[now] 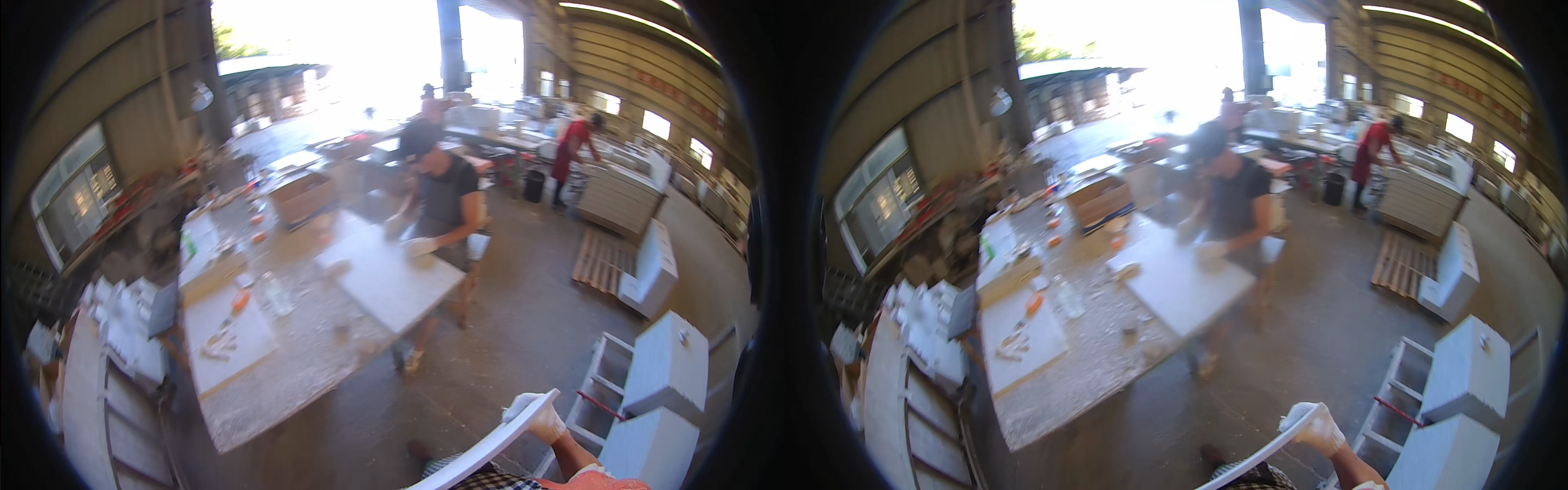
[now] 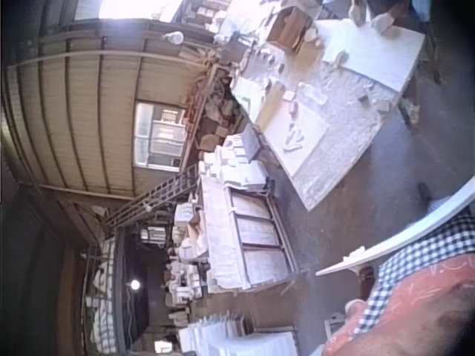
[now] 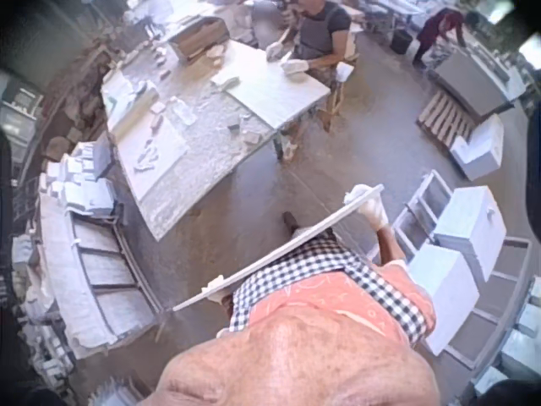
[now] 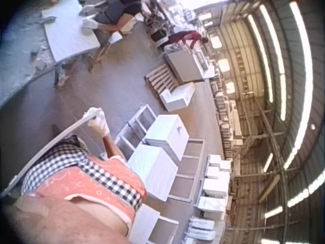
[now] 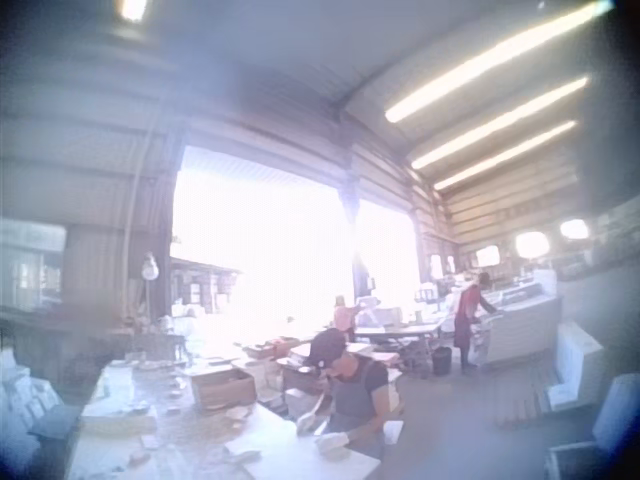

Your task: The person scrapes a white stone slab with a metal scraper, then wipes it with a cloth. They repeat the scraping and wiping on the same slab, then carry it to a nearby rack and place it on a stack of similar slabs. The person returns to the table and picks up another slab to continue the process.

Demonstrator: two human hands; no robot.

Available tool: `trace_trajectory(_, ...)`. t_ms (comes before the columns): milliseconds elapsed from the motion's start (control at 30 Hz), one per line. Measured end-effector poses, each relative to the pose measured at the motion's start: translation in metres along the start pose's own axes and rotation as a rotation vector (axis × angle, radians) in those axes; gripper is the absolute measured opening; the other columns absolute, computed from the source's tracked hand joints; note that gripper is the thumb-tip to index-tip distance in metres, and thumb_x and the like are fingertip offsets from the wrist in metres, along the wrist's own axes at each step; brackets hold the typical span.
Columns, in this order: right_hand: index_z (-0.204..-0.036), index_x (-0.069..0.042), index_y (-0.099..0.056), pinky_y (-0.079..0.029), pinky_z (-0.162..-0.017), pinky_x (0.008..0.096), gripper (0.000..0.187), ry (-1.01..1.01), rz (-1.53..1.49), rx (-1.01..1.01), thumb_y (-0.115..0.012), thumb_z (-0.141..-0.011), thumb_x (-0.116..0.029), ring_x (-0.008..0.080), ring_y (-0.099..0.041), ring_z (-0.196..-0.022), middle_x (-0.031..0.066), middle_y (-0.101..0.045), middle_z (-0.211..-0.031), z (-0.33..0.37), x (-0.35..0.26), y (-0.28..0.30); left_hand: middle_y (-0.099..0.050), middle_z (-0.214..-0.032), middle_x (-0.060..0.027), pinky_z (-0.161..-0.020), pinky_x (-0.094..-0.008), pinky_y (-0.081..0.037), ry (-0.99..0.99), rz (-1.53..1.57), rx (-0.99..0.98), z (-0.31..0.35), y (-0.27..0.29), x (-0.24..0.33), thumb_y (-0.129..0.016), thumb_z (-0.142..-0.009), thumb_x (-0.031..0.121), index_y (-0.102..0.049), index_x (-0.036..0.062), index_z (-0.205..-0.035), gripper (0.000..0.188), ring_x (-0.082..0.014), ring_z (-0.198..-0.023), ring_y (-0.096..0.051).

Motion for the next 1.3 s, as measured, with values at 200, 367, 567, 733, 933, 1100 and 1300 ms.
trace_trajectory(200,-0.082,-0.003,-0.075,-0.059,-0.077,0.0344,0.011,0.176,-0.130,-0.452,-0.082,-0.075,-0.009,0.0197,-0.072,-0.077,0.0092,-0.074,-0.080,-0.136,-0.032,-0.176,-0.059,-0.093,-0.0033,-0.086,-0.0485,-0.048,-0.141,0.191,0.420,0.083,0.180,0.009,-0.045,-0.105,0.047,-0.055,0.0116,-0.101,0.037,-0.0238,-0.088,-0.053)
trace_trajectory(367,-0.071,-0.003,-0.073,-0.056,-0.068,0.0334,0.012,0.209,-0.008,-0.739,-0.078,-0.083,-0.004,0.0177,-0.068,-0.066,0.0083,-0.071,-0.071,-0.200,-0.052,-0.329,-0.057,-0.092,-0.0029,-0.085,-0.0484,-0.047,-0.204,0.392,0.735,0.190,0.241,-0.034,-0.044,-0.105,0.048,-0.054,0.0123,-0.099,0.038,-0.0237,-0.086,-0.052)
trace_trajectory(567,-0.081,-0.005,-0.076,-0.056,-0.065,0.0322,0.022,0.433,0.020,-1.167,-0.087,-0.076,-0.022,0.0174,-0.069,-0.070,0.0075,-0.073,-0.075,-0.190,-0.094,-0.502,-0.056,-0.090,-0.0024,-0.083,-0.0483,-0.046,-0.193,0.557,0.935,0.230,0.255,-0.067,-0.042,-0.105,0.049,-0.053,0.0130,-0.096,0.039,-0.0235,-0.084,-0.050)
trace_trajectory(733,-0.087,-0.004,-0.077,-0.055,-0.064,0.0318,0.035,0.316,-0.020,-1.351,-0.090,-0.068,-0.031,0.0170,-0.070,-0.070,0.0070,-0.072,-0.078,-0.153,-0.099,-0.627,-0.054,-0.088,-0.0020,-0.082,-0.0482,-0.046,-0.195,0.615,0.963,0.176,0.296,-0.040,-0.041,-0.105,0.051,-0.051,0.0137,-0.094,0.040,-0.0234,-0.082,-0.049)
trace_trajectory(933,-0.085,-0.003,-0.075,-0.055,-0.065,0.0321,0.063,0.250,-0.105,-1.245,-0.099,-0.059,-0.054,0.0123,-0.067,-0.073,0.0039,-0.074,-0.082,-0.103,-0.116,-0.738,-0.052,-0.086,-0.0016,-0.081,-0.0481,-0.045,-0.233,0.603,0.898,0.072,0.367,0.071,-0.040,-0.106,0.052,-0.050,0.0145,-0.092,0.041,-0.0232,-0.079,-0.047)
trace_trajectory(1100,-0.078,-0.005,-0.077,-0.053,-0.061,0.0321,0.049,0.290,0.034,-1.132,-0.094,-0.063,-0.048,0.0154,-0.069,-0.068,0.0058,-0.073,-0.072,-0.085,-0.120,-0.804,-0.051,-0.084,-0.0012,-0.080,-0.0481,-0.044,-0.269,0.559,0.855,-0.001,0.404,0.180,-0.039,-0.106,0.053,-0.049,0.0151,-0.090,0.042,-0.0231,-0.077,-0.046)
trace_trajectory(1300,-0.072,-0.005,-0.075,-0.054,-0.061,0.0338,0.032,0.260,0.085,-1.024,-0.087,-0.068,-0.034,0.0194,-0.070,-0.065,0.0075,-0.073,-0.072,-0.102,-0.114,-0.884,-0.049,-0.082,-0.0007,-0.079,-0.0480,-0.043,-0.300,0.523,0.874,-0.068,0.440,0.264,-0.037,-0.106,0.055,-0.047,0.0159,-0.088,0.044,-0.0229,-0.075,-0.045)
Point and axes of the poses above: each hand's wrist, its own z-axis away from the middle knuckle, its own y-axis out of the back of the hand, x = y × z, the point moved 9 cm from there along -z, towards the middle knuckle
